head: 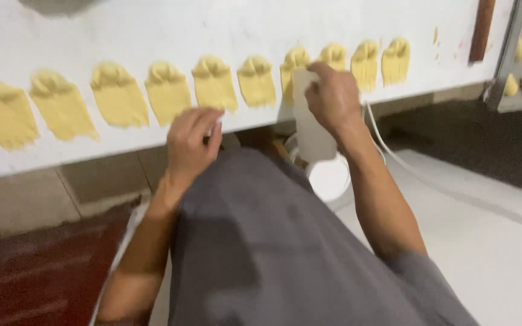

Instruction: Applying chocolate filling to dough strips and rolling them into individual pastry rolls on a bakery workbench.

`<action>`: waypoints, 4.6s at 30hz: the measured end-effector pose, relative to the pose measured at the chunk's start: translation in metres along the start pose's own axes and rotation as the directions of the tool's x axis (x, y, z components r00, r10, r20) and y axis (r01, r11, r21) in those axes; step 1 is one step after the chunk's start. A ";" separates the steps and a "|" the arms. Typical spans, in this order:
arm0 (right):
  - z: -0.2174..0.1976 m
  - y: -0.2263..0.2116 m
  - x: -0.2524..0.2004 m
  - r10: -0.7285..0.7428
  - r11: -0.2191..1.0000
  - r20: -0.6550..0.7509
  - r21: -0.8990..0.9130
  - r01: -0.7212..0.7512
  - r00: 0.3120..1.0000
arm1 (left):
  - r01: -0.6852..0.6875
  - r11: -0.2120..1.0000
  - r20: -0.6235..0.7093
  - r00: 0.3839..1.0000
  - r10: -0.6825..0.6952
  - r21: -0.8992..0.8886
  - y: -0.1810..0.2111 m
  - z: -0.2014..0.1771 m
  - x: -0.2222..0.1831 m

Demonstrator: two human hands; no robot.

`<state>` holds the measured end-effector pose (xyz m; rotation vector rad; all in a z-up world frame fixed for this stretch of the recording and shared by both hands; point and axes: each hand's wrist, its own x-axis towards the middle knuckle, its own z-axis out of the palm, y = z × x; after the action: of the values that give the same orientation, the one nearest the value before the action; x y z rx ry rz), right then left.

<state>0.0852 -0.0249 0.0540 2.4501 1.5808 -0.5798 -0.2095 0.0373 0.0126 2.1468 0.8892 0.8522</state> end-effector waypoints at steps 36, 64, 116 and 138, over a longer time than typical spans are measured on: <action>0.012 -0.077 -0.004 -0.213 0.977 -0.027 -0.038 0.212 0.977 | 0.033 0.997 -0.144 0.989 -0.023 0.066 0.005 -0.023 -0.018; -0.010 -0.167 0.002 -0.356 0.934 0.002 0.044 0.356 0.934 | 0.121 0.992 -0.267 0.957 -0.109 0.032 -0.006 -0.051 -0.050; 0.030 -0.257 -0.020 -0.182 0.983 0.043 -0.027 0.183 0.982 | 0.232 0.909 0.530 0.848 -0.014 -0.347 -0.054 -0.122 -0.045; 0.015 -0.320 -0.008 -0.149 0.988 0.090 0.044 0.145 0.985 | 0.252 0.895 0.375 0.921 -0.105 -0.368 -0.088 -0.139 -0.065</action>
<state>-0.2107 0.0988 0.0652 2.3090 1.7382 -0.7416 -0.3806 0.0801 0.0053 1.7382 0.6469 0.4881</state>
